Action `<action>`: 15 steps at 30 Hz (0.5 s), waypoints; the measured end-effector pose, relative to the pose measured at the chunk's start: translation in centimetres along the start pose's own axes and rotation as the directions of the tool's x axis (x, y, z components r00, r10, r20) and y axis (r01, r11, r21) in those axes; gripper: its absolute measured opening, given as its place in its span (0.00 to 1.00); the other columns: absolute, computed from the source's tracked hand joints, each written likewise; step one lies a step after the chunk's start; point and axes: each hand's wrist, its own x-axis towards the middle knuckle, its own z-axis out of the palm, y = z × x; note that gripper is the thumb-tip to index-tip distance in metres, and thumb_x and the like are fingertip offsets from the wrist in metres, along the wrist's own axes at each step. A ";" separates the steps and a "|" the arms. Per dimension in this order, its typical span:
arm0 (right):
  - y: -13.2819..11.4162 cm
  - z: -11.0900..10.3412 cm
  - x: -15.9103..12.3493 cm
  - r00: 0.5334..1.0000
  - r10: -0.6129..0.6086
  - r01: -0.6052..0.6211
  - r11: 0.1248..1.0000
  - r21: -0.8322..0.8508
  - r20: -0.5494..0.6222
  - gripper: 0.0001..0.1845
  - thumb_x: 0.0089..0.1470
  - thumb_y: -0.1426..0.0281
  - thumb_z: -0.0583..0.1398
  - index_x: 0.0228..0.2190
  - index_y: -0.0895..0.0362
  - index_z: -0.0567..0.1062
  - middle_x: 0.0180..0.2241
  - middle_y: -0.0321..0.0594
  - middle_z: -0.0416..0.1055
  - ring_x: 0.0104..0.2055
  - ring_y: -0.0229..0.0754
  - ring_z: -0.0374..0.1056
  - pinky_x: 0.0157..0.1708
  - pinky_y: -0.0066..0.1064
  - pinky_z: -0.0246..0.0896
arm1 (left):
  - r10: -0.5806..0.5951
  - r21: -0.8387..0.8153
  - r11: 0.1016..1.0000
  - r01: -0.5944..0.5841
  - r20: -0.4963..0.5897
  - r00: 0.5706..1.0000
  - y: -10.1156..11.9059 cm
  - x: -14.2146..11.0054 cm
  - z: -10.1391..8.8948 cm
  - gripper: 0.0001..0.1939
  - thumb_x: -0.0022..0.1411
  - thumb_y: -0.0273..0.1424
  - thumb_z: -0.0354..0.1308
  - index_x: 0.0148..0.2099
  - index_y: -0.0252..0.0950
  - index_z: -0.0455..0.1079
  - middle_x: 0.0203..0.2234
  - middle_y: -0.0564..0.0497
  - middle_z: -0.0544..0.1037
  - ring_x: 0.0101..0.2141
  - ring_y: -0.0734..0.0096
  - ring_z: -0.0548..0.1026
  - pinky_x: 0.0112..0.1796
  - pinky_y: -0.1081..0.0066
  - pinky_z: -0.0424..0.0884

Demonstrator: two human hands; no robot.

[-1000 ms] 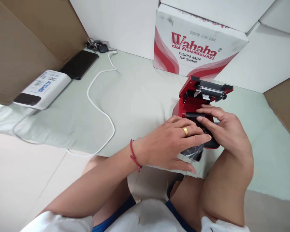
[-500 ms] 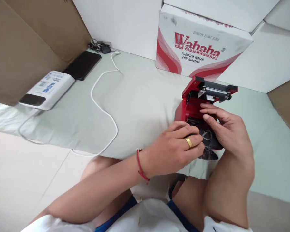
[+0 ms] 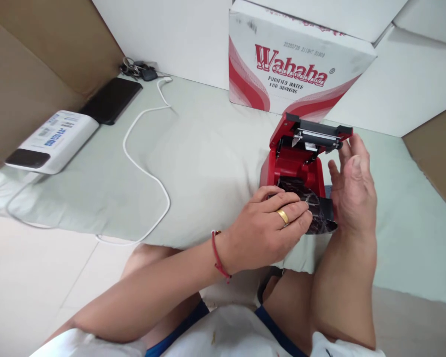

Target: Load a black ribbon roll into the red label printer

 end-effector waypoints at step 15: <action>-0.5 -0.1 -2.2 0.970 -0.211 0.213 0.977 0.004 -0.124 0.26 0.79 0.48 0.60 0.39 0.47 0.92 0.45 0.40 0.91 0.59 0.57 0.87 0.72 0.63 0.76 | 0.013 -0.024 1.000 -0.017 -0.179 0.984 0.2 -0.1 0.1 0.09 0.83 0.27 0.58 0.52 0.39 0.81 0.46 0.51 0.93 0.52 0.63 0.87 0.56 0.60 0.81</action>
